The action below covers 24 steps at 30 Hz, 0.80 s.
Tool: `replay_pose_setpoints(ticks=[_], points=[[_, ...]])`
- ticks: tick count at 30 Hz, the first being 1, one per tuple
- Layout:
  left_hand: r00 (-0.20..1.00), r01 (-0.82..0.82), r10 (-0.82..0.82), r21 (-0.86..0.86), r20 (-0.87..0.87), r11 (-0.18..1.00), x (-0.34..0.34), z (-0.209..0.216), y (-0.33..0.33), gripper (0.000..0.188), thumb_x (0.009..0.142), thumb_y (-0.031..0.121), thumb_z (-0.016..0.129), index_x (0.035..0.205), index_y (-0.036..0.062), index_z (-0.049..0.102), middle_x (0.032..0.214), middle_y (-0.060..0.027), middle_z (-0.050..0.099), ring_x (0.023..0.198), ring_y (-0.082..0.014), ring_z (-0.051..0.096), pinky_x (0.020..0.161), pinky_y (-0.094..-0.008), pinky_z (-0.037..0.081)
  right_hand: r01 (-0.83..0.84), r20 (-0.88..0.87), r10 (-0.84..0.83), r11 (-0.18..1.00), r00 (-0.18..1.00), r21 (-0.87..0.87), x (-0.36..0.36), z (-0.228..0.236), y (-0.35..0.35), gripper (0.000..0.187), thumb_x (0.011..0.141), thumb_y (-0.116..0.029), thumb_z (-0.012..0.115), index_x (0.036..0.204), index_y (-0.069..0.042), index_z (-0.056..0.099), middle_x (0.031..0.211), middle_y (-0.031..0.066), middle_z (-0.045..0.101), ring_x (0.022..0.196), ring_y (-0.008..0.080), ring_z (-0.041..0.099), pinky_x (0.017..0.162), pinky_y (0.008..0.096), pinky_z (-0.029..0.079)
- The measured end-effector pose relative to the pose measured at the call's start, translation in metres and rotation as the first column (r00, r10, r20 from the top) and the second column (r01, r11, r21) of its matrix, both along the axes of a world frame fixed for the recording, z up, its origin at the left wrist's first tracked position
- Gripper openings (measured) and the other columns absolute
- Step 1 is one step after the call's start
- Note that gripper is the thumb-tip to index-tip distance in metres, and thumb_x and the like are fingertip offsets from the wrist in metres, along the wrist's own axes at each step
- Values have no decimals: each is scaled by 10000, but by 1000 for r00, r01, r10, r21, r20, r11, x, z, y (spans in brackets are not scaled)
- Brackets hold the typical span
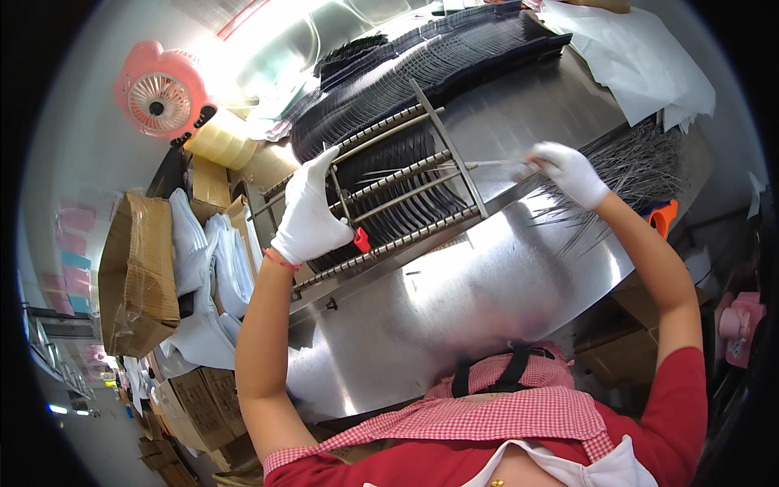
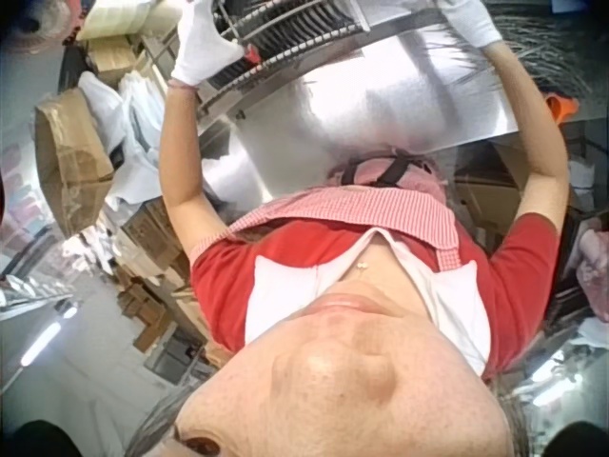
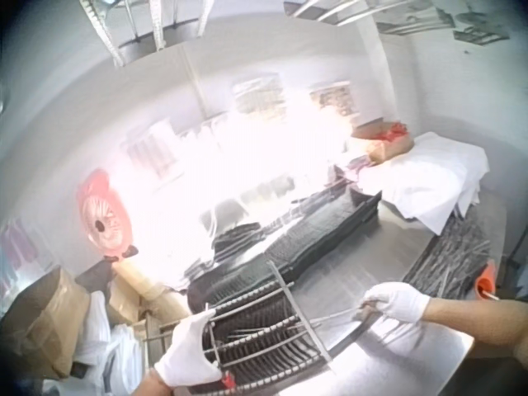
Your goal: The person repeatedly inserts broom bristles into a metal frame on a stainless steel table, then places the assembled broom heads onto a metal rack. The person moves the rack through the warehouse and places it among other racks.
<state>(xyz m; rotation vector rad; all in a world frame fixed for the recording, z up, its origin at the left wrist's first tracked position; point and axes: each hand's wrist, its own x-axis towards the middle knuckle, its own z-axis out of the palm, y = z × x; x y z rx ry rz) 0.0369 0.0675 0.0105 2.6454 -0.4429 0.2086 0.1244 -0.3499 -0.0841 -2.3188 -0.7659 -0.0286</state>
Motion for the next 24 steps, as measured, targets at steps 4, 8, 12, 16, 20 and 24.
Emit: replay_pose_setpoints(ticks=[4,8,12,16,20,24], points=[[989,61,-81,150,127,987,1,12,-13,939,546,76,745,1408,8,378,1294,-211,490,1215,-382,463,1068,-437,341,-59,54,52,988,997,145,66,-15,75,153,950,-172,542,1030,-131,666,1007,87,699,944,293,658,842,369,512],[983,53,-85,187,165,981,-2,15,-11,927,544,58,720,1405,18,377,1281,-203,486,1213,-380,453,1068,-443,327,-143,-83,143,990,986,9,83,2,86,144,925,-119,557,996,-117,682,985,81,717,918,266,673,852,338,514],[994,27,-38,105,99,994,-1,4,5,938,525,43,666,1416,56,373,1272,-184,481,1209,-375,437,1079,-450,297,-381,-360,358,925,861,7,39,23,70,173,892,-61,542,954,-74,702,950,75,727,909,202,684,861,304,509],[1000,12,-12,-1,26,1000,12,1,9,916,515,68,693,1390,76,422,1222,-179,518,1149,-354,473,1041,-416,357,-314,-392,233,936,890,-156,-4,40,75,146,901,-137,600,984,-105,715,956,87,723,903,255,683,850,332,512],[998,-33,28,-87,-50,996,23,26,3,903,519,43,703,1382,62,435,1166,-178,534,1097,-312,530,975,-381,444,-287,-315,228,945,921,-154,1,40,71,141,911,-196,619,991,-132,717,961,94,717,909,295,668,836,345,512],[984,-146,159,-146,76,978,8,67,-12,902,560,-62,635,1423,25,386,1298,-153,474,1153,-242,516,1033,-340,425,-301,-307,312,950,899,82,19,41,24,127,893,-94,609,969,-80,711,906,84,705,844,254,655,789,326,502]])
